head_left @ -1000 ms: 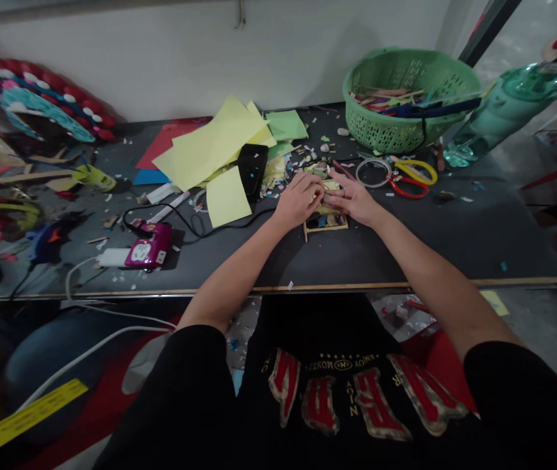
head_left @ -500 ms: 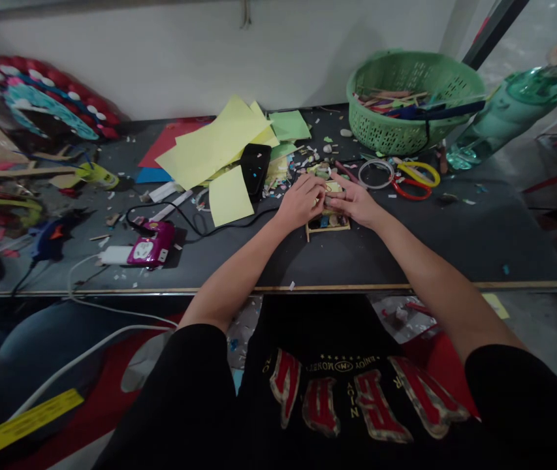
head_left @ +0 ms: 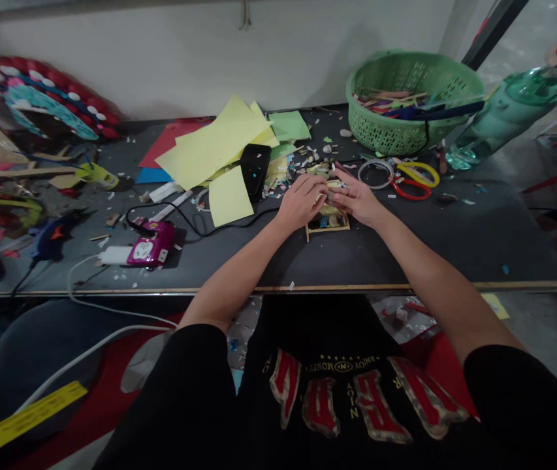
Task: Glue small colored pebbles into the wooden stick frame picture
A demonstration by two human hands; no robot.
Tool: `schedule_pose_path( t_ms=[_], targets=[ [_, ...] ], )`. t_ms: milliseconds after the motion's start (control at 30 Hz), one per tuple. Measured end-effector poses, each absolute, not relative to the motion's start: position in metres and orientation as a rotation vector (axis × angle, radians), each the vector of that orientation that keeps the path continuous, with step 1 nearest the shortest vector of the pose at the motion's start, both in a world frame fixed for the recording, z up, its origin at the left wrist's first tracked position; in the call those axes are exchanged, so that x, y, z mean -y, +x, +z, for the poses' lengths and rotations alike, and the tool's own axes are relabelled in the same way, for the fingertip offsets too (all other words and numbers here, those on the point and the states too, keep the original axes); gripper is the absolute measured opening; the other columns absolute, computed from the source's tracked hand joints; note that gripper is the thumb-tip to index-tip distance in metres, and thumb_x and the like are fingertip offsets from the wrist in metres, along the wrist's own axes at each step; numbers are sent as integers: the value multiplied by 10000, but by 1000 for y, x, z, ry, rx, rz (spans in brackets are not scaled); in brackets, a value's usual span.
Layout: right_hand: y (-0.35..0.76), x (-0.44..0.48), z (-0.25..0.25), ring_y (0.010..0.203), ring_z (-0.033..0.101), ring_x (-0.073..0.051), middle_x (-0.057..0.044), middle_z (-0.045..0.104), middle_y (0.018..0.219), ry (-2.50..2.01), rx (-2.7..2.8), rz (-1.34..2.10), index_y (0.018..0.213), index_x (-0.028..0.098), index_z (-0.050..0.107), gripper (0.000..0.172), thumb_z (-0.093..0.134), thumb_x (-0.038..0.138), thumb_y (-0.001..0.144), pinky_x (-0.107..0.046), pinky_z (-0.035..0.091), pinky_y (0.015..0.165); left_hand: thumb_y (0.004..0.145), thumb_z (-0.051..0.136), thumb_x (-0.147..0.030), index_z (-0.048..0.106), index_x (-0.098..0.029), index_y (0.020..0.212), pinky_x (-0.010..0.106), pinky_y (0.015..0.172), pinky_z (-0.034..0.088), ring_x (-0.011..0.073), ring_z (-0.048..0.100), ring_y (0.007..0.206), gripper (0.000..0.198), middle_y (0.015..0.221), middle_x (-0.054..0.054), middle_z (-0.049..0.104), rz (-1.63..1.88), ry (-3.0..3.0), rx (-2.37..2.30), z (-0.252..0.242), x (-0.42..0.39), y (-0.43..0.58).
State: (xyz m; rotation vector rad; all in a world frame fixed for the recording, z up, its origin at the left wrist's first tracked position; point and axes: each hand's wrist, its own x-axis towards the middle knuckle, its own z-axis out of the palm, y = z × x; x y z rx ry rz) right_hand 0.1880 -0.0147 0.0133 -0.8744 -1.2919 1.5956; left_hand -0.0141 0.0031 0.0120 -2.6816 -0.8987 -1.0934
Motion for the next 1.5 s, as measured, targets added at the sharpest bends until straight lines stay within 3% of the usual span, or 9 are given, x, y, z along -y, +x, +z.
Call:
schedule_pose_path(
  t_ms=[200,567,1067,1500],
  targets=[
    [187,16,14,1220,647,-238,-124,669,1336,-902,1273,1590,1593,203,211,1166,874,455,668,-418,499,1105,987,502,-331,661,-232,1170,496,1068,472,230,603,1183,262,1225,92,666,-1109,-2714,890,15,-3,-17],
    [190,15,9,1287,598,-232,-121,630,1393,-873,1319,1597,1598,238,188,1131,849,473,711,-397,517,1094,982,531,-350,705,-232,932,453,948,540,211,638,1044,216,1020,62,703,-1200,-2586,891,11,-6,-16],
    [188,15,13,1187,661,-220,-50,710,1270,-891,1338,1611,1574,299,262,1083,869,369,680,-453,534,1071,993,470,-301,624,-193,894,444,982,529,223,619,1087,212,1055,85,672,-1081,-2716,855,16,-3,-17],
    [189,10,0,1090,706,-207,-73,736,1221,-838,1384,1644,1596,263,201,1079,841,313,727,-463,512,1082,907,535,-191,578,-179,860,409,974,519,227,584,1100,65,1092,94,646,-986,-2741,871,9,-6,-13]
  ],
)
